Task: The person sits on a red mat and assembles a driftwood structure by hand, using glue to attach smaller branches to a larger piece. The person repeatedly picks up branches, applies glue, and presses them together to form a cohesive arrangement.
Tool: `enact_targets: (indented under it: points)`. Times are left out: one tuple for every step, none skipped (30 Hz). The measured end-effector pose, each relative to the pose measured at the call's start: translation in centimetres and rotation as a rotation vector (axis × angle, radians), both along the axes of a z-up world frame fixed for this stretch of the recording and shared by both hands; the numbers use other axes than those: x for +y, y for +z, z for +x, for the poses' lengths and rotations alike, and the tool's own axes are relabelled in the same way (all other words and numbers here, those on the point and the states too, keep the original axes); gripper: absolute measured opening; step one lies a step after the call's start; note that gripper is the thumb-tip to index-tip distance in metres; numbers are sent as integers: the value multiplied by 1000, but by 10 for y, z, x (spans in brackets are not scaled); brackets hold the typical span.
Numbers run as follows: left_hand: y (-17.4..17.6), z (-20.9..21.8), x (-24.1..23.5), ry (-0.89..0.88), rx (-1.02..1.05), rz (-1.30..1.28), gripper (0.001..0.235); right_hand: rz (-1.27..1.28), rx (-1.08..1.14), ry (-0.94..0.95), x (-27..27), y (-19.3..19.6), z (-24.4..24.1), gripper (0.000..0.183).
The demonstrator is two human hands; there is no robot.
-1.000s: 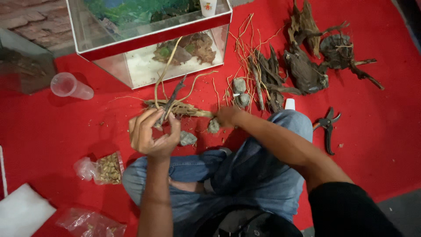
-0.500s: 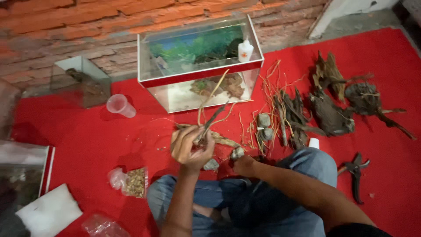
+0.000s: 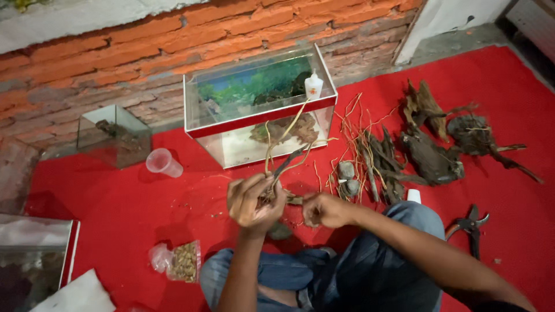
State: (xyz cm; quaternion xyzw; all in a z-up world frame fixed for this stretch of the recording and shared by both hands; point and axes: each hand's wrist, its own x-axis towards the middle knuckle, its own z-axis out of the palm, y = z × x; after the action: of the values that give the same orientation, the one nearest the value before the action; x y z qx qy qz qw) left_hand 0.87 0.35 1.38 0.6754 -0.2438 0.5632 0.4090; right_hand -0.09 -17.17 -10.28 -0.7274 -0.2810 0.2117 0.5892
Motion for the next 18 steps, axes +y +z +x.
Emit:
enact_targets:
  points:
    - [0,1,-1,-5,-3,-1,9,-1,-3,-5,-1,9,-1,21]
    - [-1,2,-2,-13,6,-6,11,86,-15,-160,-1,17,-2,12]
    - [-1,3,-3,-22,16,-11,12,175,-28,-315,0,25,-3,9]
    - [-7,5,-3,-24,12,-11,12,175,-32,-317,0,33,-2,9]
    - [-12,6,-3,-32,14,-9,12,319,72,-439,1,41,-1,11]
    - [-18,6,-3,-37,21,-9,12,461,181,-559,2,48,-3,15]
    - [-13,5,-5,-37,23,-10,12,459,181,-560,8,52,-2,15]
    - [-9,4,-6,-37,21,-4,13,639,271,-608,15,56,-2,19]
    - [-4,2,-7,-37,20,3,13,820,360,-655,22,59,-2,24]
    - [-3,1,-8,-38,24,3,13,819,363,-658,26,57,-2,24]
    - [-3,0,-10,-46,33,-5,14,895,426,-657,30,55,-2,25]
    - [-2,-1,-10,-50,41,-13,15,973,489,-651,36,54,-1,25]
    - [-2,-2,-10,-48,43,-12,15,972,492,-651,37,55,-1,25]
    - [-1,-2,-10,-54,40,-12,14,998,493,-659,39,57,0,26]
    - [0,-2,-9,-59,37,-12,14,1024,494,-668,42,59,1,27]
    - [0,-2,-9,-58,38,-14,14,1022,495,-668,43,63,0,27]
    - [0,-2,-8,-53,39,-3,14,1032,497,-667,43,68,-1,24]
    - [0,-2,-7,-48,38,9,14,1044,499,-664,45,73,-2,22]
